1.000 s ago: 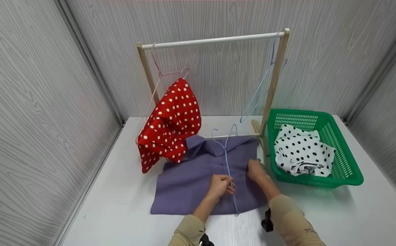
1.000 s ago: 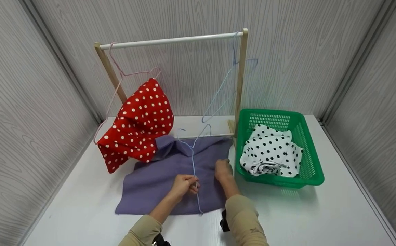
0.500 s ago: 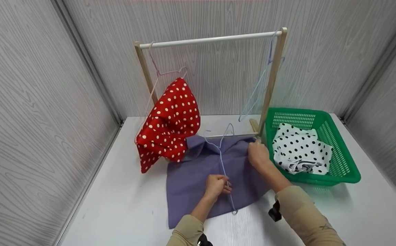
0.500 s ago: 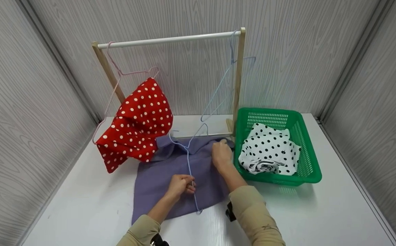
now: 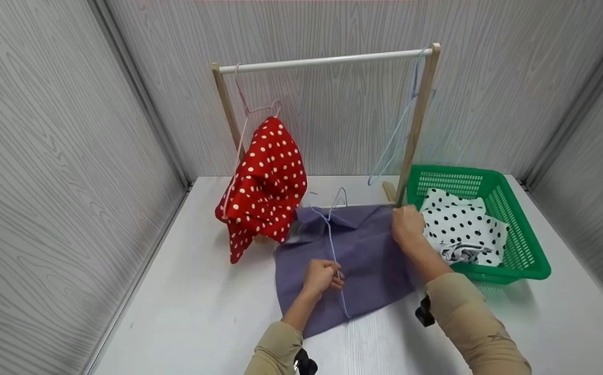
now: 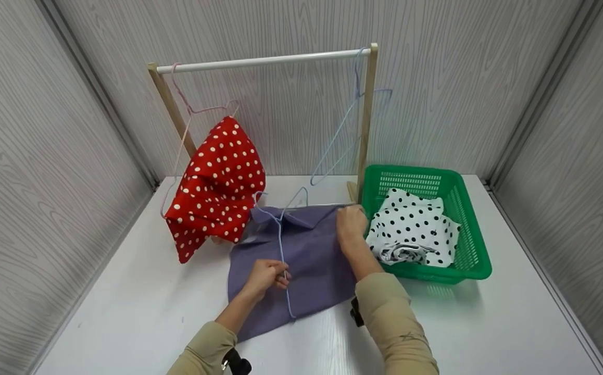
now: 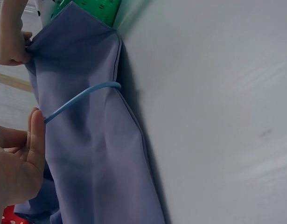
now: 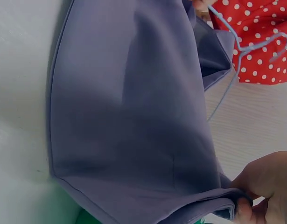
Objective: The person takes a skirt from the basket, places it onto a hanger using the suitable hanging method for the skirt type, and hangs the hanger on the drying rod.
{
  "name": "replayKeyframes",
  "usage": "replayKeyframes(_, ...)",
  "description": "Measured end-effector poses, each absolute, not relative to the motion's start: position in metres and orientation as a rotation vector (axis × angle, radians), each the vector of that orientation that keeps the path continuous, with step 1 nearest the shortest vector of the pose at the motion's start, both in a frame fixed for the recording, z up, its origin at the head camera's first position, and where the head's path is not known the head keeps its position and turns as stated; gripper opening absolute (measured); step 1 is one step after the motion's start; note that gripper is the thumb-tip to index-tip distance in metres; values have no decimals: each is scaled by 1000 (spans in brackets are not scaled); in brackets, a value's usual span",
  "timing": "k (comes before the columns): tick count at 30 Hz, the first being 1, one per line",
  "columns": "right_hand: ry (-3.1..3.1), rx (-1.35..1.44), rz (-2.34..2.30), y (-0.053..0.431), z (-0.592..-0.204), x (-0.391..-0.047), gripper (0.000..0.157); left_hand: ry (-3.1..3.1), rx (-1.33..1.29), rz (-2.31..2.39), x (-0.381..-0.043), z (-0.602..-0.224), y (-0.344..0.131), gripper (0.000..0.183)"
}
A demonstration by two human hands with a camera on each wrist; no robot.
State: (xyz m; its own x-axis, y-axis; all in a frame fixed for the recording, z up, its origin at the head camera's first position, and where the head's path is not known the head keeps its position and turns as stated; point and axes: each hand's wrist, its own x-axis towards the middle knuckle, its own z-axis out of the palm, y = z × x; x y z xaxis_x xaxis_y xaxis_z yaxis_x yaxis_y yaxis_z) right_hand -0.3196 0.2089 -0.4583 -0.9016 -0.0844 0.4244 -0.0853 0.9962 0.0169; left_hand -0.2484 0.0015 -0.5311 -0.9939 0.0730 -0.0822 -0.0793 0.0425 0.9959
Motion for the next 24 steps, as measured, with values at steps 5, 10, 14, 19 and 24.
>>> replayKeyframes(5, -2862, 147, -172, 205, -458, -318, 22, 2286, 90, 1992, -252, -517, 8, 18)
replayKeyframes(10, -2965, 163, -414, 197, -472, -314, 26, 2396, 140, 1885, -253, -505, 15, 16)
replayKeyframes(14, -2997, 181, -442, 190, -491, -309, 20, 2442, 175, 1827, -252, -498, 21, 18)
replayKeyframes(19, -2990, 266, -490, 186, -510, -304, 19, 2477, 180, 1817, -253, -491, 27, 18)
replayKeyframes(24, -2937, 392, -291, 189, -520, -303, 14, 2490, 199, 1823, -254, -486, 33, 20)
